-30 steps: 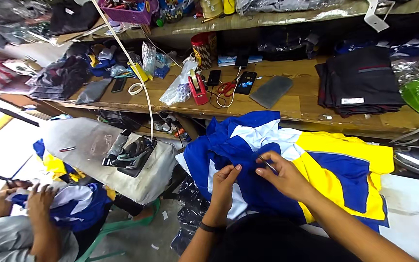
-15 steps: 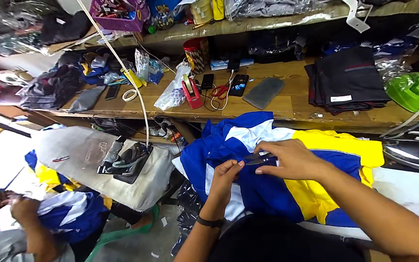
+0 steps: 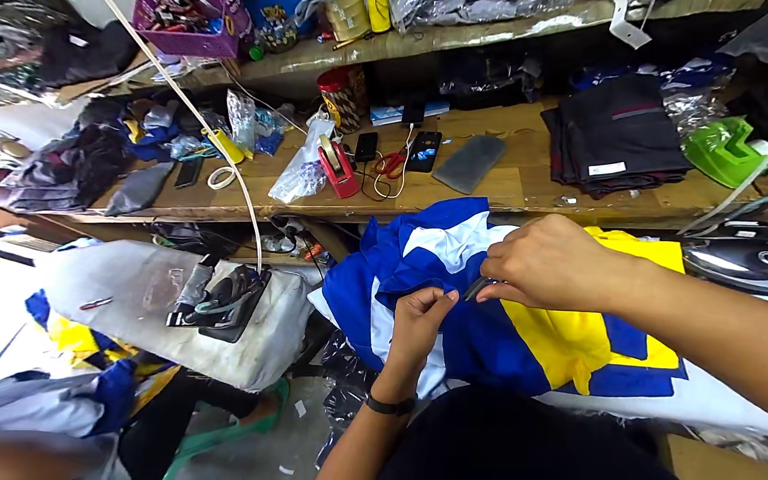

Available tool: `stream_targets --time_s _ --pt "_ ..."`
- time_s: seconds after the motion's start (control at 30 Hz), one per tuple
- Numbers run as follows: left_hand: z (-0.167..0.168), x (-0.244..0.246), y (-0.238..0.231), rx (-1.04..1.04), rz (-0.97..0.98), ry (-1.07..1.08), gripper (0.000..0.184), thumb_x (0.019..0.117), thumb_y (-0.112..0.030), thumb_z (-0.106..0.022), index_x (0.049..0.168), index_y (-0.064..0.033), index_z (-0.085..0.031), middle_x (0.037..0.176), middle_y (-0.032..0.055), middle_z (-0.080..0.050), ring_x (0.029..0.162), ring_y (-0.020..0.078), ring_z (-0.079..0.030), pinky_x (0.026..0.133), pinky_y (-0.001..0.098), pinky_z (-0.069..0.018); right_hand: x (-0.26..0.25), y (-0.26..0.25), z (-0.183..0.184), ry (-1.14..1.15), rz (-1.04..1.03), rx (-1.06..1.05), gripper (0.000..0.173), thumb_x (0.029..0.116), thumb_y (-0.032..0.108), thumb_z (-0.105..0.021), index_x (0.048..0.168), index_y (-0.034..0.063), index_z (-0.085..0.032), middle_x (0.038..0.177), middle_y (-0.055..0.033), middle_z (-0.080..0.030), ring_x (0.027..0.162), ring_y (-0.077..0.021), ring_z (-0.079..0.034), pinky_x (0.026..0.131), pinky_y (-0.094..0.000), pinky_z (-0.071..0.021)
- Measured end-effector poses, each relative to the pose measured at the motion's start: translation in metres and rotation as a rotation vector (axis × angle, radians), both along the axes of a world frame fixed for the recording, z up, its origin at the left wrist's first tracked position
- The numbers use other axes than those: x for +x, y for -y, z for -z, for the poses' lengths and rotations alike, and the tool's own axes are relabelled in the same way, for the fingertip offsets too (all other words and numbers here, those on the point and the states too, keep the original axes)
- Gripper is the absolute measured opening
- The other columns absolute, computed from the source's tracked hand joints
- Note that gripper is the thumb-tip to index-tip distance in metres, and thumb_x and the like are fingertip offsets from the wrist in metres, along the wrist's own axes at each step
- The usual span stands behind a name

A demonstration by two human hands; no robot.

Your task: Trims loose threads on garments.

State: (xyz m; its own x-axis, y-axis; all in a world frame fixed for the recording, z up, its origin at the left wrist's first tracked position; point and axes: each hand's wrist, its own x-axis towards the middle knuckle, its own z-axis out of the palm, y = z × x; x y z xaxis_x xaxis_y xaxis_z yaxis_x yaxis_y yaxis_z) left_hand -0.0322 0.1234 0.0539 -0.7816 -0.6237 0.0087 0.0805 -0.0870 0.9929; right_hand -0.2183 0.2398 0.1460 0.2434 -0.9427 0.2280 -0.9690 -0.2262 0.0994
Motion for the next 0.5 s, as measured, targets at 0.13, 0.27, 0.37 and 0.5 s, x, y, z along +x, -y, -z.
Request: stream_targets --time_s 0.13,0.27,0.37,0.5 --pt "-0.0006 0.0005 -0.0018 -0.018 -0.003 0.016 0.022 0.0946 -0.003 -0.063 0.073 -0.0072 -0.069 0.065 -0.0071 -0.062 0.062 -0.0010 -0.056 0.061 0.0174 -0.0470 -0.0012 0.0012 -0.0004 0.020 -0.023 0.010 0.042 0.0919 0.048 -0.067 0.068 0.0122 -0.067 0.059 -0.0010 -0.055 0.054 -0.0192 -0.060 0.045 -0.0363 -0.0410" --pt "-0.0004 0.0002 -0.0039 -0.024 -0.007 0.025 0.023 0.0945 -0.004 -0.064 0.073 -0.0073 -0.069 0.064 -0.0071 -0.062 0.061 -0.0011 -0.056 0.061 0.0174 -0.0476 -0.0005 0.0005 -0.0018 -0.003 -0.014 0.031 0.043 0.0917 0.049 -0.067 0.068 0.0124 -0.066 0.059 -0.0005 -0.055 0.054 -0.0182 -0.059 0.045 -0.0352 -0.0404" --pt "0.0013 -0.0001 -0.0055 -0.033 -0.005 0.016 0.022 0.0936 -0.003 -0.064 0.073 -0.0072 -0.070 0.064 -0.0074 -0.062 0.061 -0.0013 -0.056 0.061 0.0175 -0.0474 -0.0005 0.0001 -0.0005 0.004 -0.019 0.039 0.043 0.0909 0.048 -0.068 0.067 0.0120 -0.065 0.058 -0.0004 -0.054 0.053 -0.0182 -0.059 0.045 -0.0353 -0.0406" --pt "0.0045 0.0001 -0.0088 -0.054 0.002 0.013 0.020 0.0931 -0.003 -0.065 0.074 -0.0067 -0.071 0.066 -0.0075 -0.063 0.062 -0.0022 -0.056 0.061 0.0163 -0.0464 0.0003 -0.0010 0.0001 0.026 -0.036 0.061 0.043 0.0905 0.047 -0.069 0.067 0.0117 -0.066 0.056 -0.0004 -0.054 0.051 -0.0177 -0.058 0.044 -0.0353 -0.0393"
